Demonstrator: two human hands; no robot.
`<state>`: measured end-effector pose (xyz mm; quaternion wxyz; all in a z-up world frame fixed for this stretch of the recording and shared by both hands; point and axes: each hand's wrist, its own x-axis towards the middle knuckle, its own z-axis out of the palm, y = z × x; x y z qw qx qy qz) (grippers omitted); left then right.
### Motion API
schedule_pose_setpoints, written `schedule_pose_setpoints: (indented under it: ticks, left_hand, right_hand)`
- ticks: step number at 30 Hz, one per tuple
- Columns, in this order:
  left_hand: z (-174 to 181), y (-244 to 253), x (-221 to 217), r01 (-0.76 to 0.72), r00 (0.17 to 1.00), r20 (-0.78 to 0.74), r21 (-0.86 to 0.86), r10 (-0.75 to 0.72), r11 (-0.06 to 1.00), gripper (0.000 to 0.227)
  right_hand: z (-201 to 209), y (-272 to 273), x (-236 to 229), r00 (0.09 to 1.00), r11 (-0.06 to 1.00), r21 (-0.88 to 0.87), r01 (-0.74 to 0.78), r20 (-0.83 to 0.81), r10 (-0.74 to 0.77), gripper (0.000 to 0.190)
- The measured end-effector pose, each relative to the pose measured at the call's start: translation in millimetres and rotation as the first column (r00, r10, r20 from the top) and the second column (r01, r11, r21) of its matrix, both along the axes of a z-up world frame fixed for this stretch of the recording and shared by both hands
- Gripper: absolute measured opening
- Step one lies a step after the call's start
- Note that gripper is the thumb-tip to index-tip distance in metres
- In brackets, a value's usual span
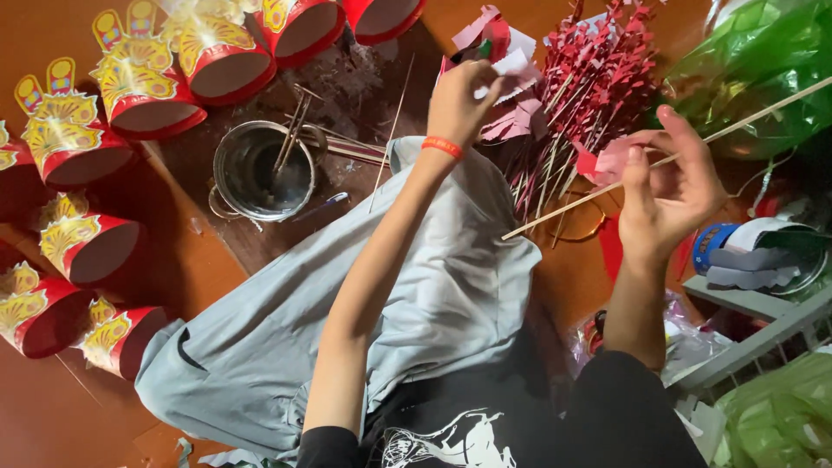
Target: Assembling decorative paper ornaments by attaching red paper strips to wooden sticks.
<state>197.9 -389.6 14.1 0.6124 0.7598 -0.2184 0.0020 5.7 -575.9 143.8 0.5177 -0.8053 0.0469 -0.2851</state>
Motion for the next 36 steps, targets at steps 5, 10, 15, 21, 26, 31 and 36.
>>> schedule_pose_setpoints:
  ticks: [5, 10, 15, 21, 26, 31, 36]
  left_hand:
    - [-28.1, 19.8, -9.9, -0.143, 0.984, -0.036, 0.429, 0.175, 0.892, 0.027]
    - [-4.5, 46.4, -35.0, -0.228, 0.969, 0.202, 0.515, 0.142, 0.826, 0.03]
    - [73.1, 119.6, -76.9, -0.024, 0.999, 0.032, 0.071, 0.022, 0.997, 0.028]
    - [104.7, 215.7, -137.1, 0.074, 0.997, -0.023, -0.155, -0.079, 0.985, 0.044]
    - [118.0, 282.7, -165.4, -0.31, 0.951, -0.04, -0.1, 0.307, 0.945, 0.065]
    - [71.9, 331.2, -196.0, -0.25, 0.946, 0.18, -0.121, 0.269, 0.961, 0.044]
    - [49.9, 350.9, -204.5, -0.341, 0.933, 0.067, -0.141, 0.353, 0.929, 0.032]
  right_hand:
    - [6.9, 15.2, 7.8, 0.997, 0.994, 0.082, -0.071, 0.019, 0.07, 0.033]
    - [8.2, 51.8, 23.7, 0.968, 0.953, 0.226, -0.202, -0.099, 0.229, 0.034]
    - [19.5, 115.8, 46.1, 0.906, 0.893, 0.245, -0.378, -0.1, 0.411, 0.031]
    - [15.2, 203.9, 67.9, 0.764, 0.771, 0.059, -0.634, -0.104, 0.636, 0.03]
    - [9.1, 275.7, 73.9, 0.519, 0.556, 0.168, -0.814, -0.221, 0.826, 0.034]
    - [12.8, 313.7, 77.7, 0.291, 0.344, 0.223, -0.912, -0.239, 0.926, 0.037]
    - [-0.6, 333.3, 81.9, 0.226, 0.286, 0.177, -0.942, -0.297, 0.928, 0.039]
